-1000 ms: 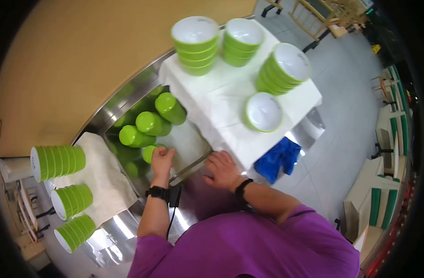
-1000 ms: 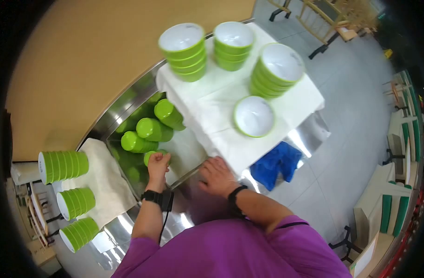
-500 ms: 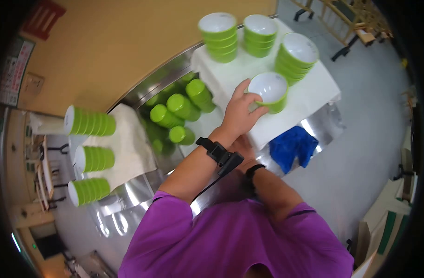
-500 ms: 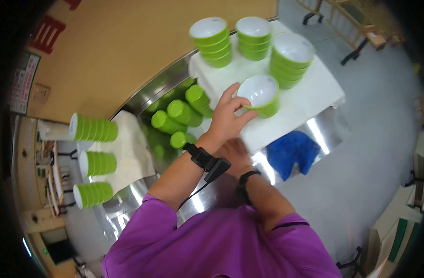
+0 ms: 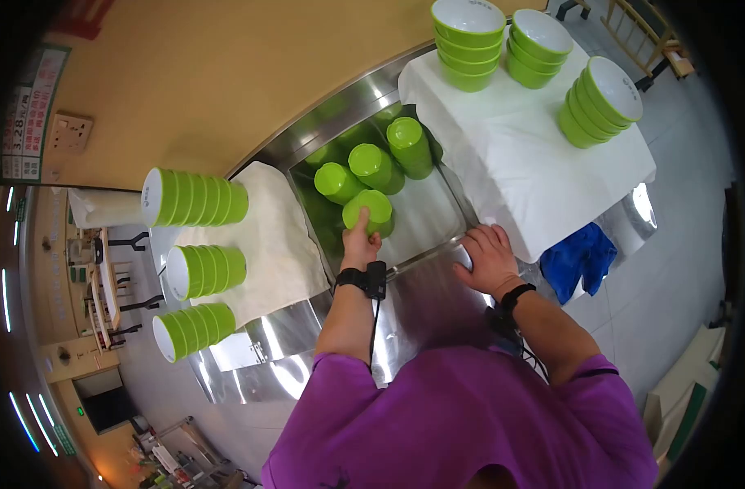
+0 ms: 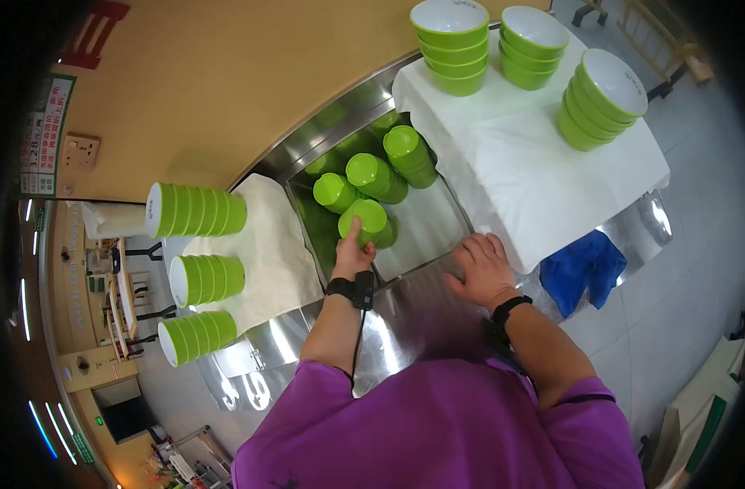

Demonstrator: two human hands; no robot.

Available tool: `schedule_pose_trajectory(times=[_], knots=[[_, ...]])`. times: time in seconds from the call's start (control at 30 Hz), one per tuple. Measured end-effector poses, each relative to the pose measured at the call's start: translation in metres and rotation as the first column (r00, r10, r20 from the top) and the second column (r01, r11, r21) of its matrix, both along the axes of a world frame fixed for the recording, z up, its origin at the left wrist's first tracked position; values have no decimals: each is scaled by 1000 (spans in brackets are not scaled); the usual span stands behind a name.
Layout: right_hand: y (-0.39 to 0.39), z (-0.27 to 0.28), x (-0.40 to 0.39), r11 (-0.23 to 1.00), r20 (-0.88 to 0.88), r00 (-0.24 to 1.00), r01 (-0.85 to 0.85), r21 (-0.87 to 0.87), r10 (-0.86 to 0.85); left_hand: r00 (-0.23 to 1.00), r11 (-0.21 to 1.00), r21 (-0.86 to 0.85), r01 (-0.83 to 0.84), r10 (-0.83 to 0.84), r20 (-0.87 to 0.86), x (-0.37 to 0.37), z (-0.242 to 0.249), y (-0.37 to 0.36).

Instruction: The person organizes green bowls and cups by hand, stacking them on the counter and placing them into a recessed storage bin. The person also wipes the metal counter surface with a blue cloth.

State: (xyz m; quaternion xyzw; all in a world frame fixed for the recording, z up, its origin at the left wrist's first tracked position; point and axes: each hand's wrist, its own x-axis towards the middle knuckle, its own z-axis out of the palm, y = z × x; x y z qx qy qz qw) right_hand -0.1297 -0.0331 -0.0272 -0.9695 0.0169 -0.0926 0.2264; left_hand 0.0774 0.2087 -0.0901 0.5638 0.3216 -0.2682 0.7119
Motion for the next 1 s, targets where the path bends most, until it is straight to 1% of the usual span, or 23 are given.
schedule_pose_trajectory(times=[0.03,0.07,0.17,0.2,0.27,0.3,0.4,0.5,0.6,0.7,0.77,0.9,1.0], knots=[[0,-1,1,1000,-7,1000,-2,-9,2,1000,995,95,-1,2,-11,1,-8,-2],[0,-1,2,1000,-12,1000,-5,-17,4,998,994,103,-25,31,-53,6,-17,-1],[1,1,5,999,-31,999,-8,-49,6,973,990,8,-140,139,-182,18,-46,5],[1,-2,5,998,-38,999,-9,-57,7,968,986,-51,-159,145,-207,22,-57,11],[1,-2,6,998,-54,999,-9,-57,6,973,983,-114,-143,119,-199,26,-84,23],[0,-1,7,998,-63,998,-10,-57,6,975,980,-145,-136,106,-196,27,-85,24],[1,-1,7,998,-63,998,-9,-64,5,977,991,-35,-128,120,-174,23,-83,24],[1,-2,9,998,-66,998,-12,-69,7,972,991,-29,-129,121,-199,32,-75,22],[1,-1,9,997,-57,998,-8,-73,4,984,996,-18,-82,78,-160,38,-71,22],[0,1,10,997,-67,998,-17,-80,11,979,989,-99,-111,92,-185,36,-92,35],[1,1,10,997,-53,999,-14,-80,10,971,991,-59,-117,101,-217,35,-111,42],[1,0,9,997,-44,999,-11,-81,8,960,989,11,-150,148,-239,31,-113,35],[1,0,9,997,-54,999,-6,-77,2,973,987,-96,-128,106,-204,31,-113,41]])
